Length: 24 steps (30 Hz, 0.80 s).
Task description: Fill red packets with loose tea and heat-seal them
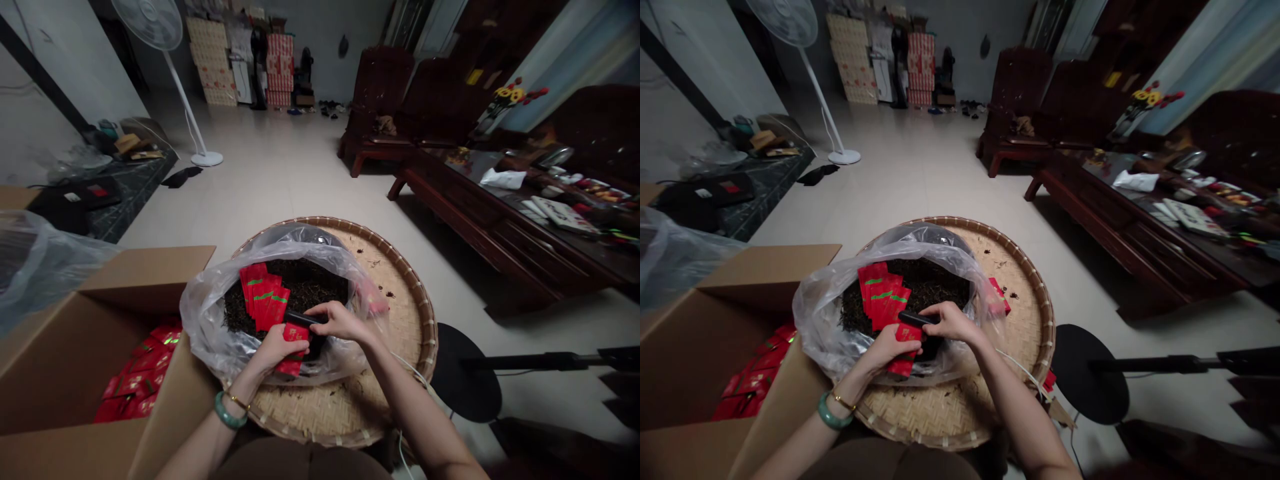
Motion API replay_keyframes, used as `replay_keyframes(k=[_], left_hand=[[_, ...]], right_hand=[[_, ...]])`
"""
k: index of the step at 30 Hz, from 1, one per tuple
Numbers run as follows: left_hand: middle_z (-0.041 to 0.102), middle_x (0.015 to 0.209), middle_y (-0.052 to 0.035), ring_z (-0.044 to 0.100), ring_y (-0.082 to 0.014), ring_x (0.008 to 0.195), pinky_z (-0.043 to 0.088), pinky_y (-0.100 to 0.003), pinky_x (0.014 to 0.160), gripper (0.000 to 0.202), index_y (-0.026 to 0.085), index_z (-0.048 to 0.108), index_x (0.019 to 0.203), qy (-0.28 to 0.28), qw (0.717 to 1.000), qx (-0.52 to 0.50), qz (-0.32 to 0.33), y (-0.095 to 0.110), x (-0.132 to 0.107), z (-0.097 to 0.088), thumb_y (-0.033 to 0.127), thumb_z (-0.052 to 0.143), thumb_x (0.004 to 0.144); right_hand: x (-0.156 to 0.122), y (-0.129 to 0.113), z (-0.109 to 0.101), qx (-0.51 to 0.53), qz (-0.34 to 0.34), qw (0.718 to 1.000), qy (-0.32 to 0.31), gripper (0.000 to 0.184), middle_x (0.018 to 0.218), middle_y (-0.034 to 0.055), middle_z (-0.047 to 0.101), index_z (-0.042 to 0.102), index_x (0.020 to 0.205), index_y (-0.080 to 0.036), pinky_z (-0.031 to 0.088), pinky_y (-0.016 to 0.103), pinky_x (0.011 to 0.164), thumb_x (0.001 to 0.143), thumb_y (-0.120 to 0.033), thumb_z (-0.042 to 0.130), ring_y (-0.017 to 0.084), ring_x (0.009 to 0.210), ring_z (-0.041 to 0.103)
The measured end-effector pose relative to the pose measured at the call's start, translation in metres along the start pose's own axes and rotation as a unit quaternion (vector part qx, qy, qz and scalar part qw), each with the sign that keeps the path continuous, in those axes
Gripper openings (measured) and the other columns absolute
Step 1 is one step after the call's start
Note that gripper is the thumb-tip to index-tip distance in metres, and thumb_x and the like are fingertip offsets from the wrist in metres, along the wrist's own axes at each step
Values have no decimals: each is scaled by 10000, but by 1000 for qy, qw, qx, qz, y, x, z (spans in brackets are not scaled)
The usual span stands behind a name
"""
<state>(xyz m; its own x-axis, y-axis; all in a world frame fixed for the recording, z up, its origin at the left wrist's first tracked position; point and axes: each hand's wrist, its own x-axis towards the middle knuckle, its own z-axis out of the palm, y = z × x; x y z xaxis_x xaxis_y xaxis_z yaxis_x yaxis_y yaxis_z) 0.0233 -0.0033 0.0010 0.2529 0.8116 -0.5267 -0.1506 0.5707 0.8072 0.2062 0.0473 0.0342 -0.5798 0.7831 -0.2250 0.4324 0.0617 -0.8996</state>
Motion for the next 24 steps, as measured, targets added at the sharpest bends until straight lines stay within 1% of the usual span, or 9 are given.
replay_keyframes(k=[2,4,5,7,10,13,16,19,24], left_hand=[[710,655,-46,664,-164,560,517,-265,591,406,86,648,742,-6,1000,-3,-4,0,0,0,240,861,433],[726,714,-66,667,-161,571,519,-264,594,419,87,651,762,-12,1000,-4,-9,0,0,-1,243,862,436],[732,738,-74,668,-160,574,520,-263,591,420,90,649,764,-11,1000,-4,-11,0,-1,-1,245,862,438],[734,747,-79,669,-160,576,520,-261,589,411,93,647,761,-7,1000,1,-13,0,-1,-1,244,861,443],[711,656,-45,660,-158,559,517,-258,586,379,95,645,733,-6,1000,15,-2,1,-1,0,229,856,449],[665,562,-14,645,-158,528,512,-263,573,322,101,627,669,-11,1000,29,1,2,-2,2,230,843,468],[669,582,-16,647,-163,539,514,-274,584,322,99,631,694,-15,999,28,2,2,-2,2,230,834,481],[680,618,-16,651,-164,554,518,-278,597,352,100,639,742,-11,999,30,11,2,-1,0,209,836,472],[679,610,-18,654,-167,560,521,-278,597,335,103,632,716,-11,999,36,2,0,-1,-1,226,835,480]], right_hand=[[-2,1,-5,42,15,999,-8,398,879,14,718,688,1075,-142,455,225,627,694,-234,614,146,706,602],[-4,1,-11,74,32,997,0,433,890,30,714,667,1109,-128,457,223,594,700,-260,619,136,670,594],[-5,1,-13,78,38,996,10,446,904,38,713,659,1121,-123,460,225,593,699,-263,622,136,671,596],[-7,1,-14,61,37,997,29,454,959,50,711,662,1117,-121,474,242,649,681,-244,638,159,742,615],[-6,2,-7,20,15,999,20,434,995,43,713,684,1082,-139,477,268,739,657,-219,654,199,858,627],[-3,4,4,6,13,1000,18,376,919,26,727,705,1037,-151,475,262,702,672,-211,636,191,798,636],[-1,5,8,-4,15,999,34,371,904,23,727,706,1033,-152,466,253,689,672,-212,641,180,769,632],[-2,4,7,-9,5,1000,28,387,913,18,725,701,1049,-161,458,242,678,671,-228,655,175,771,625],[-3,1,7,-13,16,999,34,341,837,10,721,714,1004,-152,419,216,599,675,-202,638,149,689,603]])
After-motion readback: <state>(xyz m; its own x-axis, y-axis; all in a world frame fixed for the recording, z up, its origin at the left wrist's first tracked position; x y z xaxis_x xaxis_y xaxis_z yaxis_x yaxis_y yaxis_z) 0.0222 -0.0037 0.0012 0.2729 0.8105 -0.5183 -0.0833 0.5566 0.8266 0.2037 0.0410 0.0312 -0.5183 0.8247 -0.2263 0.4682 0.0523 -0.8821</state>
